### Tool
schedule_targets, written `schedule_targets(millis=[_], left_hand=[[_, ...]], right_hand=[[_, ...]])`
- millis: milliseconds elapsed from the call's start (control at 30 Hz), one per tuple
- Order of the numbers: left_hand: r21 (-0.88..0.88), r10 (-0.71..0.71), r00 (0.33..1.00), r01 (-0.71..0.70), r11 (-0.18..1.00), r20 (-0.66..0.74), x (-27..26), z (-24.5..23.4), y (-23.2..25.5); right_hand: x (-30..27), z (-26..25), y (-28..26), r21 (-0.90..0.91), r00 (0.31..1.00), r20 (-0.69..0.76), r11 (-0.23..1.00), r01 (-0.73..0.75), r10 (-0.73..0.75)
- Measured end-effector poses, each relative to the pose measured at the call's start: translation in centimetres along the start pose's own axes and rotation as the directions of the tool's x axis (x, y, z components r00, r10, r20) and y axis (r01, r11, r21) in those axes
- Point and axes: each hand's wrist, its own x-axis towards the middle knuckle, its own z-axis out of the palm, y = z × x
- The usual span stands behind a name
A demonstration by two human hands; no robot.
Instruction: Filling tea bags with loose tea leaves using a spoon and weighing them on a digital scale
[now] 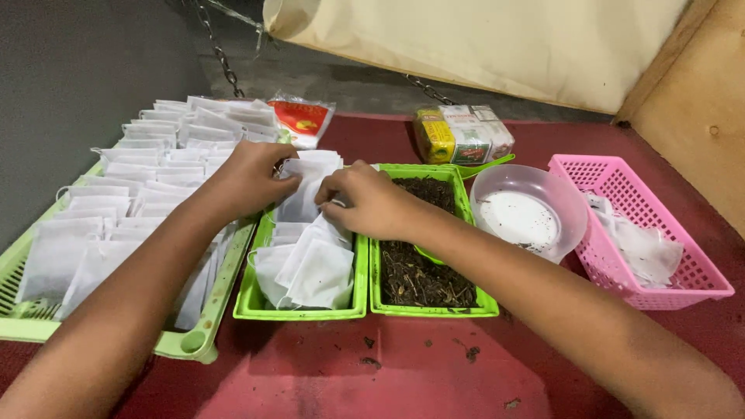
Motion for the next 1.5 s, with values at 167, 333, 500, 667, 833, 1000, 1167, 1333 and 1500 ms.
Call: schedule_targets(millis=[167,333,500,667,833,1000,1167,1333,1500], left_hand=[[-0.007,-0.016,1.000,0.016,1.000,-0.015,-0.7,-1.3,1.5],[-0.008,0.030,0.998,-0.031,0.999,-0.057,-1.2,-1.6,1.8],[-0.052,0.052,0.996,-0.056,0.997,-0.079,-1.6,-1.8,2.3],[0.018,0.211,0.964,-0.211,0.977,-0.159,-2.2,-2.9,3.4],[0.072,0.378,0.925,-0.375,0.924,-0.042,-2.6,-4.3,6.7],[0.143,0.545,0.833,-0.530,0.836,-0.096,-2.9,-5.3,12.8],[0.145,0.663,0.744,-0.667,0.731,0.079,-0.9,-1.9,20.5],[0.069,0.864,0.503,-0.862,0.503,-0.007,3.4,4.3,27.6],[0.035,0.728,0.666,-0.741,0.671,0.164,8.0,11.4,34.6]], right_hand=[[-1.1,-2.1,-2.0,-0.166,0.998,0.011,0.985,-0.054,0.057],[-1.6,-4.3,-3.0,-0.248,0.993,0.006,0.962,-0.113,0.118],[-2.9,-7.8,-4.7,-0.314,0.954,-0.122,0.901,-0.298,0.273],[-8.7,-12.9,-2.7,-0.496,0.975,-0.175,0.843,-0.210,0.139],[-17.2,-16.2,-0.9,-0.510,0.935,-0.312,0.801,-0.314,0.168],[-25.7,-18.6,3.7,-0.500,0.757,-0.459,0.569,-0.653,0.465],[-31.9,-18.4,11.2,-0.447,0.808,-0.348,0.673,-0.589,0.476],[-32.9,-16.9,13.1,-0.439,0.676,-0.251,0.541,-0.717,0.693],[-30.8,-16.4,9.5,-0.421,0.613,-0.146,0.512,-0.749,0.777]])
